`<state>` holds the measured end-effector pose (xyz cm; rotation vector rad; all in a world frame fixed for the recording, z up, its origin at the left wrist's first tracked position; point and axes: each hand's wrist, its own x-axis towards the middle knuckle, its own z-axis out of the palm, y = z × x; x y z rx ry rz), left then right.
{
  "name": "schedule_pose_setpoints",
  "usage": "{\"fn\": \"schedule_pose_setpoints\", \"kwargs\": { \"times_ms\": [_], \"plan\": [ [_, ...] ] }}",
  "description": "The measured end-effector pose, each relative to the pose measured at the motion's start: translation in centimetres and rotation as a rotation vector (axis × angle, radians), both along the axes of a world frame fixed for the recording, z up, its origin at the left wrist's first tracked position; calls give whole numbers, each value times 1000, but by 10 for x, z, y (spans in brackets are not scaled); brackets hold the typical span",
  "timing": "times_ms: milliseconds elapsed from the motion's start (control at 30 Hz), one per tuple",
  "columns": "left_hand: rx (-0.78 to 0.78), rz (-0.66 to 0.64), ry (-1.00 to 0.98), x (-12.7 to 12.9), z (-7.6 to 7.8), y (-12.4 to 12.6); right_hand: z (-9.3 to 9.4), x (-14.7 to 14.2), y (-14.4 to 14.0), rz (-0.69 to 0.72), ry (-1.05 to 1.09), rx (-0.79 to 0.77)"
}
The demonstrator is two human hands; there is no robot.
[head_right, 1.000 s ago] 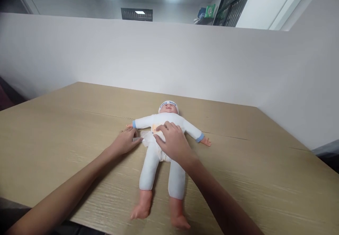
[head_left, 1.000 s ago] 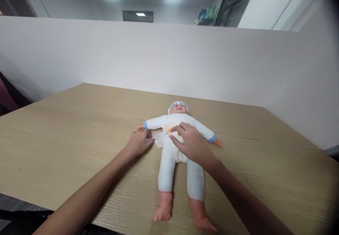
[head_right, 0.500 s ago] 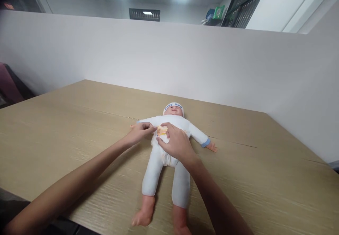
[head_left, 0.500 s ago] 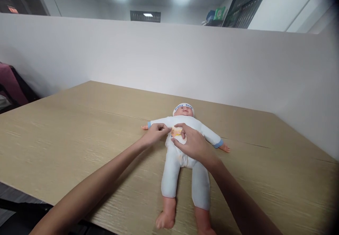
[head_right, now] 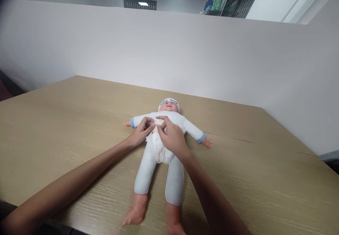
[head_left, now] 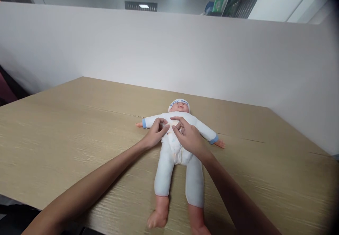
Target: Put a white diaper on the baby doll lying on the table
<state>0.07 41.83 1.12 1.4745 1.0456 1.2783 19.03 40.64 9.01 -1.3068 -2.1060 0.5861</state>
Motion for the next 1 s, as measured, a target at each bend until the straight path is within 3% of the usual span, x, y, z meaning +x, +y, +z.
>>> {"fn": "schedule_pose_setpoints", "kwargs": {
  "times_ms": [200, 500, 633, 700, 767, 833, 900, 967, 1000],
  "plan": [
    [-25, -51, -6, 1, -3, 4, -5, 0, 5, -32, 53, 25],
    [-17, -39, -42, 4, -5, 6, -11, 1, 11, -70, -88, 114],
    [-38, 144, -23, 5, -2, -1, -10, 0, 7, -66, 12, 205],
    [-4, 270, -1, 6, 6, -16, -6, 1, -6, -68, 67, 296],
    [110, 308, 83, 5, 20, -41, -2, 6, -30, -55, 114, 364],
    [276, 198, 257, 4, 34, -73, 0, 16, -61, 11, 161, 334],
    [395, -52, 502, 2, 44, -104, -5, 31, -92, 121, 180, 190],
    [439, -264, 740, 2, 46, -126, -15, 48, -114, 186, 107, 60],
    [437, -309, 827, 2, 44, -132, -21, 56, -121, 191, 59, 30]
  ]
}}
